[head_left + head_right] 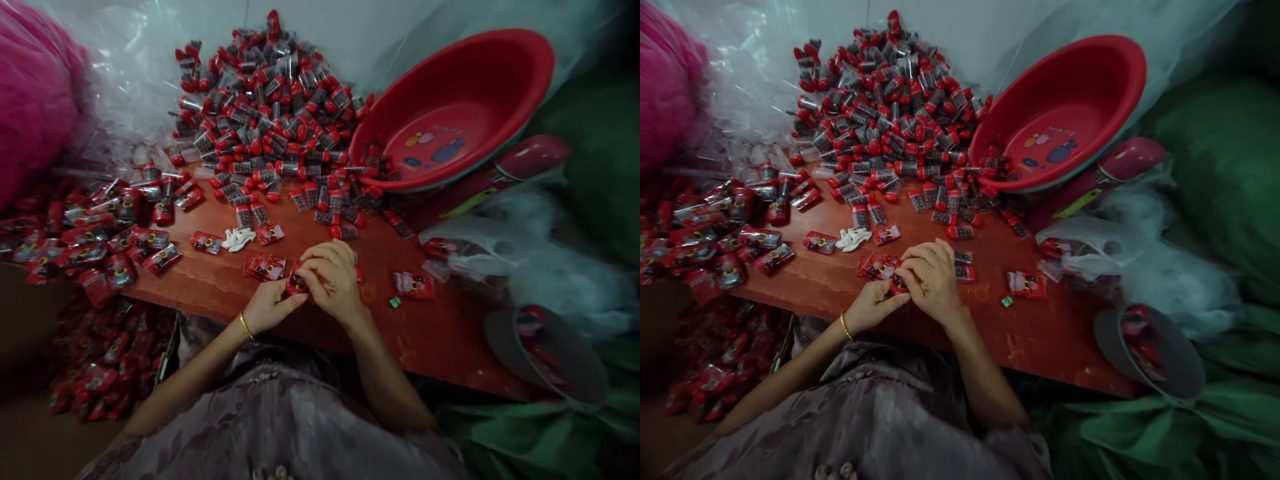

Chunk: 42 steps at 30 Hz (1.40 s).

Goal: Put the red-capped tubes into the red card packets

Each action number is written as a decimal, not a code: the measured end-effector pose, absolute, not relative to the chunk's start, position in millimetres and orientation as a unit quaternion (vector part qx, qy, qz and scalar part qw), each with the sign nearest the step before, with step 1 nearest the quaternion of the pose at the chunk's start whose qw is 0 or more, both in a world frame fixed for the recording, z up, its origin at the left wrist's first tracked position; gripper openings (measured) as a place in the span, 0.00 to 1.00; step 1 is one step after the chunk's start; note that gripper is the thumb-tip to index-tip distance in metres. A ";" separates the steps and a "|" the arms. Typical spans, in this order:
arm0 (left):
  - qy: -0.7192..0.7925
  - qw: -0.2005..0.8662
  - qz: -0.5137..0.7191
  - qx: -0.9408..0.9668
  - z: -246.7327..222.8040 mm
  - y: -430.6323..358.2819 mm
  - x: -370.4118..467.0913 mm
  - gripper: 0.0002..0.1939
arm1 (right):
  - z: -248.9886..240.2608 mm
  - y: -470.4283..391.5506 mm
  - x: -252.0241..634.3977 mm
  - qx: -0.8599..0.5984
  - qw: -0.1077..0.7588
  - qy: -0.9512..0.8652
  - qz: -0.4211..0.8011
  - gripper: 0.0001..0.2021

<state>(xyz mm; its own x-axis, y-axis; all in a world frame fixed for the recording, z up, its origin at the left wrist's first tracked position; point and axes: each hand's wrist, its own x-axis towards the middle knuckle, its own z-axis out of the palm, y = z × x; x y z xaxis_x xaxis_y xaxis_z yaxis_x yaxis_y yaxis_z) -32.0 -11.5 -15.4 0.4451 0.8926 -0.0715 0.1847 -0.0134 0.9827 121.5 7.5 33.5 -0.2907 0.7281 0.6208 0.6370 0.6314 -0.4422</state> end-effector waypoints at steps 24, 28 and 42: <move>0.385 0.707 0.508 0.305 0.8 -0.4 -15.4 0.20 | -27.8 -44.8 96.0 -0.519 0.492 -0.537 0.447 0.14; 0.410 0.703 0.480 0.327 -3.4 -6.5 -7.6 0.23 | -30.1 -40.5 86.2 -0.530 0.513 -0.509 0.444 0.16; 0.377 0.741 0.494 0.253 -13.5 -22.9 -40.3 0.20 | -27.6 -21.0 67.0 -0.512 0.450 -0.551 0.481 0.19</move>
<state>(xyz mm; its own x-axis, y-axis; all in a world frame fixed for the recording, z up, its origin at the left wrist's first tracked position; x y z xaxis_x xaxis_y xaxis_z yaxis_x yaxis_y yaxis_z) -40.3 -22.9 -13.5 0.2272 0.9237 -0.3084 -0.5417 0.3830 0.7483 67.0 -21.0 -27.6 -0.0699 0.9976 0.0026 0.1306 0.0118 -0.9914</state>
